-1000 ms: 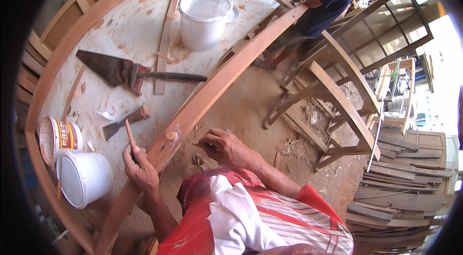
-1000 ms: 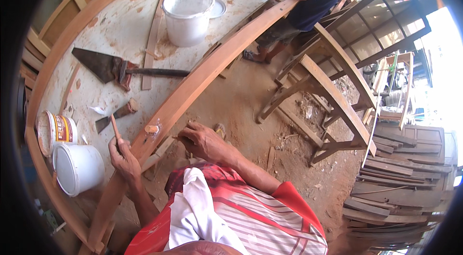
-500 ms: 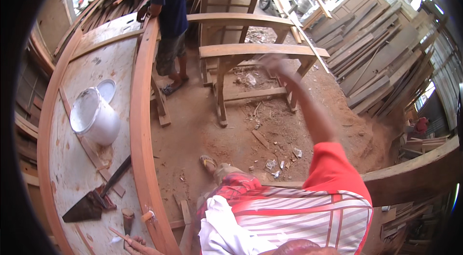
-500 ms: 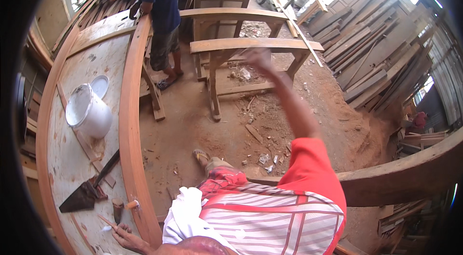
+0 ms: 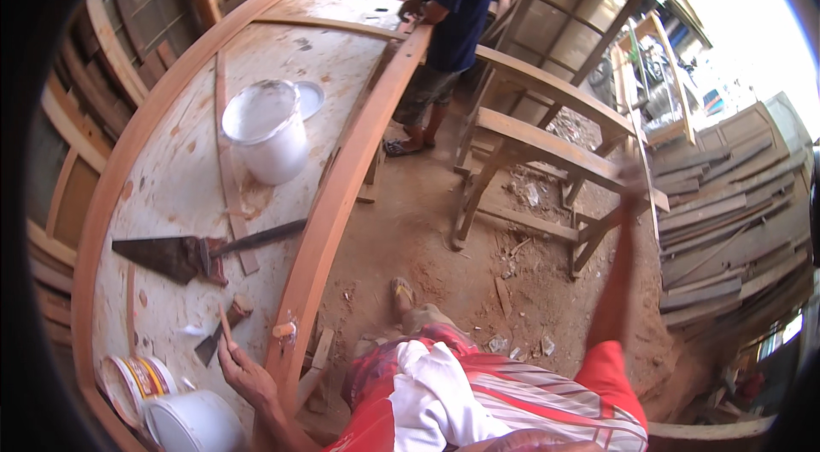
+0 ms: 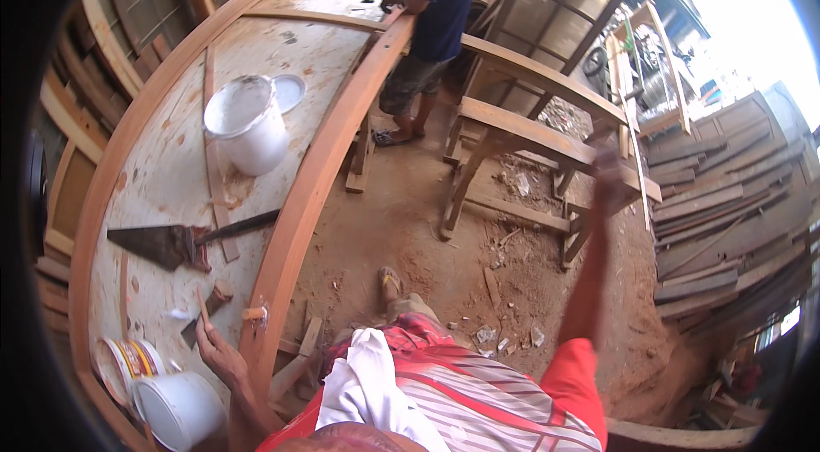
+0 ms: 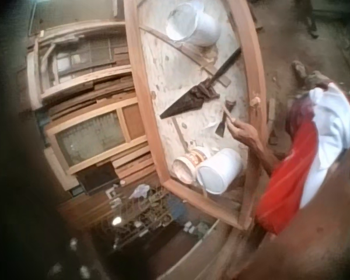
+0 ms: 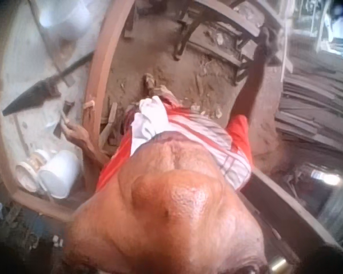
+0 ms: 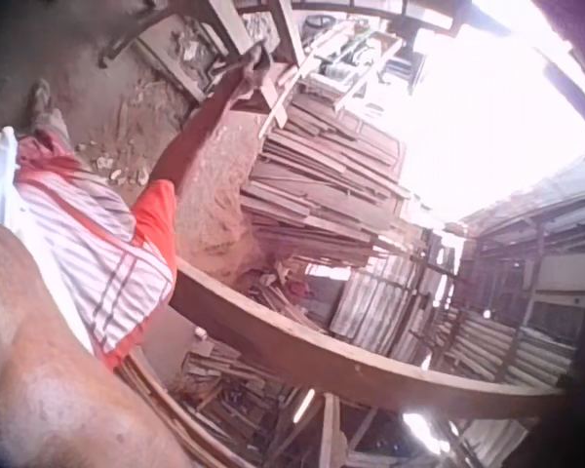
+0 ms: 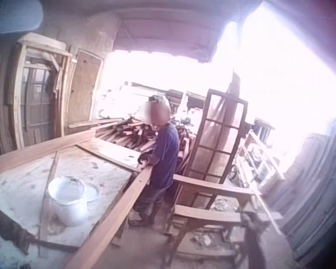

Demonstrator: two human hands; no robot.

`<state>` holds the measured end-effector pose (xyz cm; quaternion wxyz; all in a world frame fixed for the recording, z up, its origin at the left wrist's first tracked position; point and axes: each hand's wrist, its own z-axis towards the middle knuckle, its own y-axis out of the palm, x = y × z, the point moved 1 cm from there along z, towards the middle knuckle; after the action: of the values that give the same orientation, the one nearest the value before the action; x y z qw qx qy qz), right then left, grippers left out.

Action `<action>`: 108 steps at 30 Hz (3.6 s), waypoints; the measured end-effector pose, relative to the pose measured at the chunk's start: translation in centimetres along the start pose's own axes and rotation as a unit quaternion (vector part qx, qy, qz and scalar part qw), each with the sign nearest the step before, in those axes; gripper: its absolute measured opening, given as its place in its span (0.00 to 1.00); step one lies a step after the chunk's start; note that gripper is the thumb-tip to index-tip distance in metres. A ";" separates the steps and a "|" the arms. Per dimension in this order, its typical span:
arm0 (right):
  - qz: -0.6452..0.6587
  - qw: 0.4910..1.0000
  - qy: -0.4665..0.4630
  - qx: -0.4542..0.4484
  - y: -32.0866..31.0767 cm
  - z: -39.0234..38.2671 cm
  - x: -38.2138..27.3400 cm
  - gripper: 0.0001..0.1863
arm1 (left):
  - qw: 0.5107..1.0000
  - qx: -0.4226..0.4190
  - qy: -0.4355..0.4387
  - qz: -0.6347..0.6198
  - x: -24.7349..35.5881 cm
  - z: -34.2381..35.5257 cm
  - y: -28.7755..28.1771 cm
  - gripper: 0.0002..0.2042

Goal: The person inserts small wooden dowels into holes on a curved wooden frame using a hammer and a chisel. They repeatedly tap the dowels into place and then use the chisel to trim the protruding ends flush with the surface. The task involves precise manual alignment and striking.

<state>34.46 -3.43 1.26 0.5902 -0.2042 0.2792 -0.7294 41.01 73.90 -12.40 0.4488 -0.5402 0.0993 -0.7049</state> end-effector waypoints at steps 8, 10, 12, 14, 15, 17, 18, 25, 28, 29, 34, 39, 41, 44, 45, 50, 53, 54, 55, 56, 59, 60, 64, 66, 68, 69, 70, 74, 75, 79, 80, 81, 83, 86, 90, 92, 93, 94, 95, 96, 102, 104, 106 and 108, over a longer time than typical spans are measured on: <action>0.477 0.663 0.428 -0.387 19.5 -20.7 -32.0 0.15 | 0.996 -0.045 -0.073 0.000 3.7 -3.3 -2.8 0.12; 0.491 0.664 0.392 -0.406 20.1 -18.9 -31.8 0.16 | 0.995 -0.039 -0.089 0.018 4.6 -4.3 -3.2 0.12; 0.501 0.678 0.376 -0.384 21.9 -16.0 -28.7 0.21 | 0.994 -0.028 -0.095 0.033 5.5 -5.3 -3.3 0.11; 0.526 0.673 0.377 -0.358 24.4 -13.9 -25.1 0.20 | 0.994 -0.007 -0.103 0.038 6.2 -6.4 -3.2 0.12; 0.507 0.660 0.413 -0.370 26.0 -13.3 -23.6 0.19 | 0.993 0.012 -0.107 0.041 6.6 -6.9 -3.0 0.13; 0.537 0.613 0.449 -0.366 28.9 -13.5 -21.1 0.11 | 0.990 0.030 -0.124 0.056 7.0 -7.6 -2.5 0.15; 0.562 0.574 0.472 -0.364 30.2 -14.0 -20.2 0.08 | 0.991 0.042 -0.114 0.057 7.2 -7.8 -2.2 0.15; 0.552 0.504 0.518 -0.415 34.3 -23.9 -16.9 0.02 | 0.986 0.071 -0.130 0.073 7.6 -8.2 -0.1 0.18; 0.505 0.555 0.463 -0.473 34.3 -26.7 -15.9 0.05 | 0.982 0.047 -0.153 0.101 8.6 -8.7 0.3 0.18; 0.533 0.526 0.478 -0.459 34.2 -27.2 -15.5 0.06 | 0.980 0.041 -0.159 0.110 8.9 -8.9 0.5 0.18; 0.483 0.518 0.524 -0.474 33.4 -27.3 -13.9 0.10 | 0.974 0.061 -0.196 0.099 10.0 -9.9 1.6 0.18; 0.502 0.505 0.522 -0.471 34.4 -25.9 -13.8 0.11 | 0.980 0.074 -0.174 0.067 10.4 -11.2 2.9 0.16; 0.510 0.500 0.512 -0.478 35.0 -25.2 -14.2 0.10 | 0.981 0.043 -0.187 0.042 10.9 -12.1 3.3 0.16; 0.531 0.489 0.490 -0.488 35.5 -24.1 -14.9 0.09 | 0.976 0.049 -0.211 0.039 11.3 -12.7 2.8 0.16; 0.530 0.491 0.486 -0.491 35.6 -23.8 -15.2 0.08 | 0.964 0.045 -0.256 0.051 11.3 -12.8 2.6 0.16; 0.498 0.541 0.460 -0.497 35.9 -22.9 -15.8 0.05 | 0.969 0.111 -0.202 0.088 10.8 -11.5 2.1 0.16; 0.488 0.526 0.480 -0.504 36.2 -23.3 -15.6 0.06 | 0.977 0.094 -0.173 0.079 10.6 -11.0 3.5 0.16; 0.485 0.529 0.477 -0.508 36.3 -23.5 -15.4 0.06 | 0.977 0.091 -0.175 0.079 10.6 -11.0 4.0 0.16; 0.480 0.525 0.484 -0.510 36.3 -23.8 -15.2 0.06 | 0.983 0.087 -0.150 0.056 10.8 -11.0 4.6 0.16; 0.485 0.536 0.465 -0.511 36.3 -24.1 -15.0 0.07 | 0.985 0.084 -0.145 0.043 11.0 -11.1 5.0 0.15; 0.484 0.548 0.451 -0.511 36.0 -25.1 -14.1 0.10 | 0.985 0.076 -0.152 0.022 11.4 -11.6 5.1 0.15; 0.477 0.549 0.461 -0.509 35.9 -25.4 -13.8 0.11 | 0.986 0.074 -0.148 0.021 11.5 -11.6 4.9 0.14; 0.477 0.527 0.495 -0.500 36.0 -26.8 -12.5 0.16 | 0.983 0.077 -0.167 0.022 10.8 -11.2 3.6 0.14; 0.513 0.528 0.451 -0.505 36.4 -27.4 -11.7 0.10 | 0.971 0.130 -0.197 0.030 10.2 -10.9 3.4 0.14; 0.489 0.516 0.436 -0.551 37.1 -28.0 -11.0 0.08 | 0.974 0.158 -0.155 -0.046 10.0 -10.9 3.7 0.14; 0.444 0.531 0.447 -0.566 37.4 -28.0 -10.4 0.08 | 0.979 0.112 -0.153 -0.070 10.0 -11.1 4.1 0.13; 0.463 0.490 0.492 -0.551 38.0 -28.3 -10.7 0.10 | 0.979 0.109 -0.161 -0.056 10.1 -11.4 4.2 0.12; 0.427 0.497 0.437 -0.616 38.3 -27.7 -10.8 0.10 | 0.977 0.104 -0.185 -0.029 10.7 -12.9 3.4 0.10; 0.423 0.495 0.430 -0.625 38.1 -27.4 -11.0 0.10 | 0.974 0.106 -0.200 -0.023 10.8 -13.0 3.0 0.10; 0.415 0.496 0.408 -0.644 36.9 -26.3 -12.4 0.09 | 0.974 0.163 -0.157 0.023 10.6 -12.0 2.6 0.10; 0.411 0.497 0.405 -0.648 36.6 -26.1 -12.7 0.09 | 0.973 0.139 -0.185 0.021 10.6 -11.6 3.1 0.11; 0.410 0.498 0.399 -0.651 36.4 -26.0 -13.0 0.09 | 0.969 0.132 -0.209 0.019 10.7 -11.4 3.6 0.12; 0.407 0.500 0.393 -0.655 36.1 -25.8 -13.3 0.09 | 0.974 0.131 -0.184 -0.012 11.5 -11.6 4.9 0.11; 0.405 0.500 0.389 -0.659 35.8 -25.8 -13.7 0.09 | 0.970 0.137 -0.200 -0.023 12.7 -13.1 5.7 0.11; 0.402 0.503 0.388 -0.660 35.6 -25.8 -13.6 0.08 | 0.965 0.185 -0.185 0.012 12.6 -13.6 5.0 0.12; 0.399 0.503 0.385 -0.663 35.5 -25.8 -13.4 0.08 | 0.956 0.222 -0.188 0.045 12.5 -13.1 5.1 0.12; 0.398 0.502 0.384 -0.665 35.5 -25.8 -13.4 0.08 | 0.966 0.191 -0.174 0.023 12.5 -12.8 5.3 0.12; 0.398 0.503 0.383 -0.665 35.5 -25.7 -13.2 0.08 | 0.969 0.175 -0.175 0.000 12.9 -12.6 5.8 0.12; 0.397 0.504 0.380 -0.666 35.5 -25.7 -13.2 0.08 | 0.974 0.139 -0.177 -0.023 13.1 -12.4 6.2 0.13; 0.398 0.503 0.378 -0.668 35.5 -25.7 -13.1 0.07 | 0.979 0.122 -0.164 -0.012 13.8 -12.6 6.5 0.13; 0.397 0.499 0.376 -0.673 35.7 -25.7 -13.0 0.07 | 0.961 0.193 -0.196 0.010 14.0 -12.7 5.1 0.13; 0.396 0.498 0.374 -0.675 35.7 -25.7 -12.8 0.07 | 0.964 0.204 -0.154 0.077 12.9 -11.8 4.3 0.13; 0.396 0.497 0.369 -0.678 35.9 -25.8 -12.7 0.06 | 0.977 0.150 -0.150 0.025 12.1 -11.3 4.1 0.13; 0.396 0.495 0.367 -0.681 36.1 -25.8 -12.5 0.06 | 0.980 0.112 -0.163 -0.009 12.0 -11.5 4.2 0.13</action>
<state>47.96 7.77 -41.36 0.3396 -0.1250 0.9322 -0.0118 33.25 58.63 -11.49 0.5107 -0.5947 -0.0596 -0.6180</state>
